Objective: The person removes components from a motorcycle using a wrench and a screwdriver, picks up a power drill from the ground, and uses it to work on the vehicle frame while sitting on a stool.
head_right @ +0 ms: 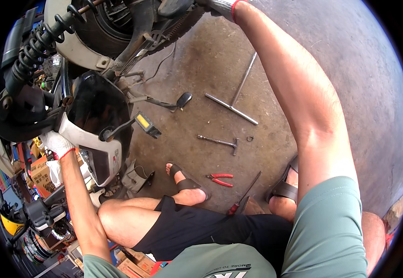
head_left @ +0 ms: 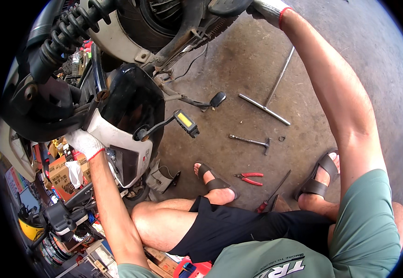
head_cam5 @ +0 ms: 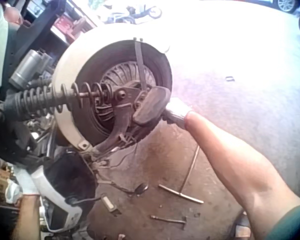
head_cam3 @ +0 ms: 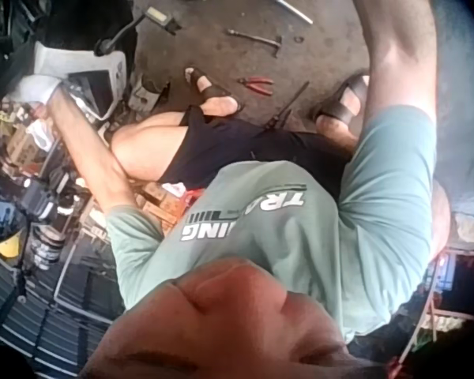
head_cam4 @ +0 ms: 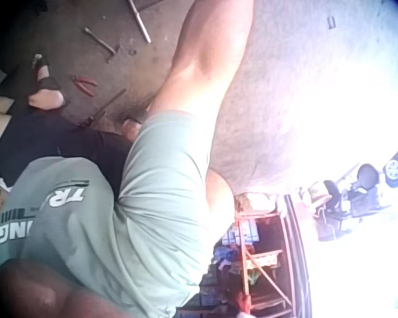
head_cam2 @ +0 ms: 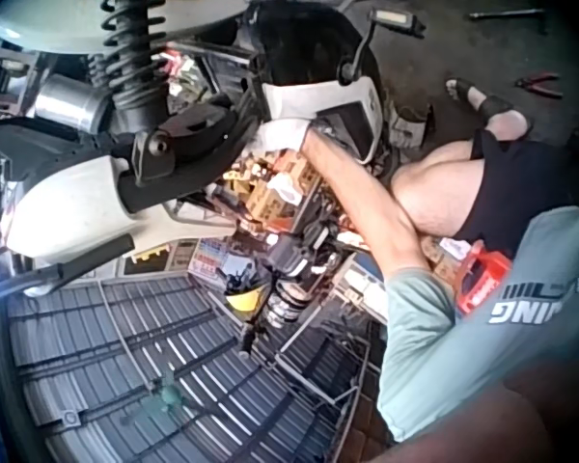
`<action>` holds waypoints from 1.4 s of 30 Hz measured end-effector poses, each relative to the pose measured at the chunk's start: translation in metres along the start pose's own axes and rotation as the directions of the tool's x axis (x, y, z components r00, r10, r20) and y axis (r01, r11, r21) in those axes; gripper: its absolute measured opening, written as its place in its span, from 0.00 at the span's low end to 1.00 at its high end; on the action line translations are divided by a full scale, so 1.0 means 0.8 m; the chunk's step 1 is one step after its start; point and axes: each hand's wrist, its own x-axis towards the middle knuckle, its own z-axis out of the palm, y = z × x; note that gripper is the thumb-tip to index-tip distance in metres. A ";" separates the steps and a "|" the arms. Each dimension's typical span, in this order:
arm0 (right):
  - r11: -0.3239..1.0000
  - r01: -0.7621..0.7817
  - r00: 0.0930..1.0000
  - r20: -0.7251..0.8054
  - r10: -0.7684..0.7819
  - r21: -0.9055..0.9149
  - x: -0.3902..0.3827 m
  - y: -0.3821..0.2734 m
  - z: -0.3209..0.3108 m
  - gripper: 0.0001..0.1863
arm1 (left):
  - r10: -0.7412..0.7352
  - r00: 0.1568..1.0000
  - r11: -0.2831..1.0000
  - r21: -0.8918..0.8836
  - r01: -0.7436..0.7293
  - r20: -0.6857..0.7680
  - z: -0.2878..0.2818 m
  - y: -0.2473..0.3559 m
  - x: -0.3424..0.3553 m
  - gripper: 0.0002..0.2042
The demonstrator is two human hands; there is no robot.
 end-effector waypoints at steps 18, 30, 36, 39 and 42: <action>0.992 -0.010 0.999 -0.043 0.016 0.127 -0.025 -0.017 0.006 0.17 | 0.029 1.000 0.994 0.105 -0.029 0.003 0.011 0.011 -0.007 0.16; 1.000 -0.026 1.000 -0.006 0.026 -0.017 -0.016 -0.012 -0.001 0.16 | 0.043 0.999 0.995 0.087 -0.044 0.013 -0.009 -0.005 0.005 0.15; 0.998 -0.048 0.998 0.033 0.050 -0.044 -0.007 -0.013 -0.007 0.16 | 0.077 0.997 0.993 0.095 -0.076 -0.007 -0.010 -0.013 0.009 0.15; 0.999 0.024 1.000 -0.001 -0.024 0.038 -0.015 -0.016 0.001 0.16 | 0.070 0.997 0.995 0.065 -0.069 -0.011 -0.011 -0.013 0.009 0.16; 0.999 -0.025 1.000 0.014 0.025 -0.030 -0.017 -0.026 0.005 0.15 | 0.076 0.997 0.987 0.141 -0.072 -0.019 -0.009 -0.005 0.009 0.16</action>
